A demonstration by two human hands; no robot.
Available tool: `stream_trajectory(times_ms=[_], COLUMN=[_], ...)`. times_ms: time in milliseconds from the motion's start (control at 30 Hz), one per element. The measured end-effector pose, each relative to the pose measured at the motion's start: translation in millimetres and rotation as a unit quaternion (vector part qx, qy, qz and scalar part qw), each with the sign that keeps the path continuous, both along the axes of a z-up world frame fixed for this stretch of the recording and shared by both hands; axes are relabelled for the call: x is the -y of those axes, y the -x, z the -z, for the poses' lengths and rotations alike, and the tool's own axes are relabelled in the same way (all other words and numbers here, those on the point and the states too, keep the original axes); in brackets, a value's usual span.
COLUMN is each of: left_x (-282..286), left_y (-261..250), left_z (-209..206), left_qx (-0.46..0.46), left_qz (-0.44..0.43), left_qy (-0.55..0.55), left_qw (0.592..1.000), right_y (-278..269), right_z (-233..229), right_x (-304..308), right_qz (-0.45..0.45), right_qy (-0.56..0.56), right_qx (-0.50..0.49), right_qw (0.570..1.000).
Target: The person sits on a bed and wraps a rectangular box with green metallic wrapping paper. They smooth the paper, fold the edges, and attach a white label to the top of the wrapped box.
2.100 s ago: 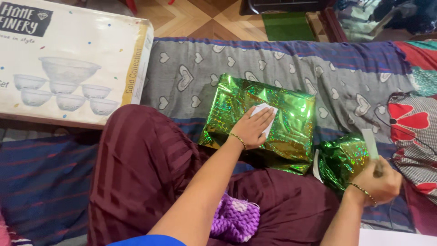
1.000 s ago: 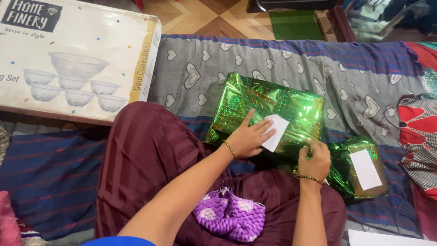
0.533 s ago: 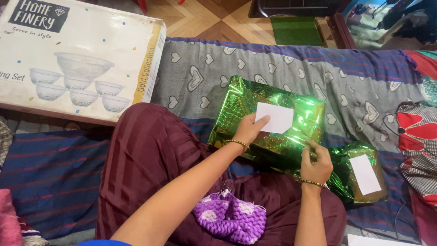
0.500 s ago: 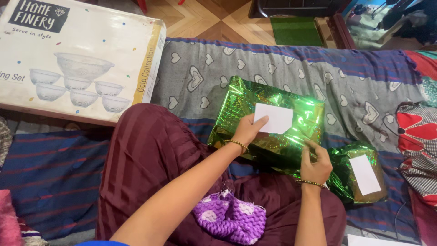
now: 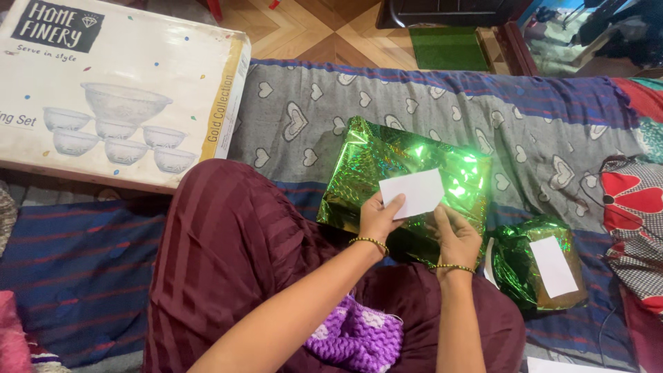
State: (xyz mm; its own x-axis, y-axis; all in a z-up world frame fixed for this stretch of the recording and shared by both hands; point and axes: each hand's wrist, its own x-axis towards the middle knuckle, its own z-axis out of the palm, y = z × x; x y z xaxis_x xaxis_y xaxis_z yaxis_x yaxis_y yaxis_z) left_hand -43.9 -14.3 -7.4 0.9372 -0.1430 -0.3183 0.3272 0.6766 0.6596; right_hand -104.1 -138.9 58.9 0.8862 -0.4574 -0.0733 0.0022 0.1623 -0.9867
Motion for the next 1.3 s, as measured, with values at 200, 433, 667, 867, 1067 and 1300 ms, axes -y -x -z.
stream_trajectory(times_ms=[200, 433, 667, 867, 1067, 1300], left_x=[-5.8, -55.3, -116.8, -119.4, -116.4, -112.6], left_y=[8.1, -22.3, -45.7, -61.1, -77.3, -92.3], left_z=[-0.9, -48.8, -104.2, -92.0, -62.8, -50.2], left_qx=[0.027, 0.226, 0.513, 0.59, 0.553, 0.48], left_qz=[0.027, 0.056, 0.124, 0.056, 0.024, 0.031], left_qy=[0.018, -0.157, -0.491, -0.559, -0.604, -0.675], left_qw=[0.999, 0.96, 0.693, 0.579, 0.573, 0.559], right_y=[-7.8, -17.6, -72.9, -142.9, -188.5, -202.0], right_z=[10.6, -17.9, -62.5, -69.4, -65.5, -61.4], right_x=[10.3, 32.0, 25.3, -2.8, -34.3, -51.9], right_qz=[0.013, -0.074, -0.264, -0.293, -0.287, -0.241], right_qy=[0.035, 0.382, 0.609, 0.755, 0.804, 0.792], right_qx=[-0.017, -0.091, -0.024, -0.014, 0.056, 0.113], right_qw=[0.999, 0.916, 0.748, 0.586, 0.518, 0.549])
